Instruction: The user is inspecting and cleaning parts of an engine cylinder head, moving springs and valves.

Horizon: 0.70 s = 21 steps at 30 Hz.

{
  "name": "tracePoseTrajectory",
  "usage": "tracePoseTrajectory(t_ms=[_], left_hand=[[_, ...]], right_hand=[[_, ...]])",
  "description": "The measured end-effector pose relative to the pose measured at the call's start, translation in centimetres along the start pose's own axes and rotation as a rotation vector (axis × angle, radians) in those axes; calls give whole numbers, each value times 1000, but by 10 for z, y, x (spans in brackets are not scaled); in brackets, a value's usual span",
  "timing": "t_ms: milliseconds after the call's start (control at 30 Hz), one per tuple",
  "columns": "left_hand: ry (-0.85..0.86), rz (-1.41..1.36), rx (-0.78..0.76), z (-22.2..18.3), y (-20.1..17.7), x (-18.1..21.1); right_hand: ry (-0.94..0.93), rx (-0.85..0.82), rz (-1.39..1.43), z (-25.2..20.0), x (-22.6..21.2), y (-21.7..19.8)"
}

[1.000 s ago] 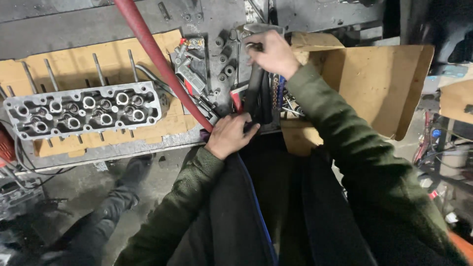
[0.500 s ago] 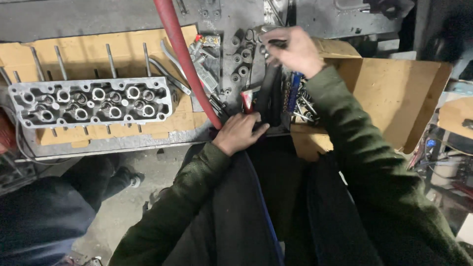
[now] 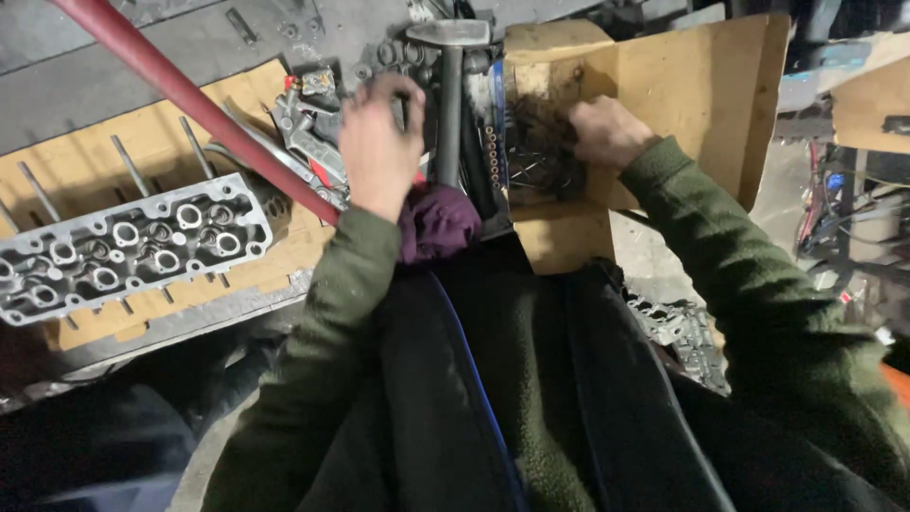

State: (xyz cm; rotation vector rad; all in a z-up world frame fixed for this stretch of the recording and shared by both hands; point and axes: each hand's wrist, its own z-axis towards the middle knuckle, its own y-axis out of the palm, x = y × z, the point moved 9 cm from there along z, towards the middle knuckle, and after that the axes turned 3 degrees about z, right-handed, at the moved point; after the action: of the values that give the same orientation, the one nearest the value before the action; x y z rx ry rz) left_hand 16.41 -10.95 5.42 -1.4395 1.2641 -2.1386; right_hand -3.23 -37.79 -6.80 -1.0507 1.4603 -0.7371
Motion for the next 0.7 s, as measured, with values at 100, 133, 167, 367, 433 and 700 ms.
tracePoseTrajectory(t_ms=[100,133,167,367,433,700], left_hand=[[-35,82,56,37,36,-65],[-36,92,58,38,40,-75],[-79,220,21,39,49,-88],[-16,402,-118,47,67,-69],[5,421,-95,42,75,-87],[79,628,-144,36,106,-97]], right_hand=[[227,-196,-193,18,8,23],[219,-192,-187,24,-1,27],[245,-187,-239,28,-6,29],[318,-185,-363,35,11,50],[335,-218,-320,43,8,54],[363,-189,-277,42,25,64]])
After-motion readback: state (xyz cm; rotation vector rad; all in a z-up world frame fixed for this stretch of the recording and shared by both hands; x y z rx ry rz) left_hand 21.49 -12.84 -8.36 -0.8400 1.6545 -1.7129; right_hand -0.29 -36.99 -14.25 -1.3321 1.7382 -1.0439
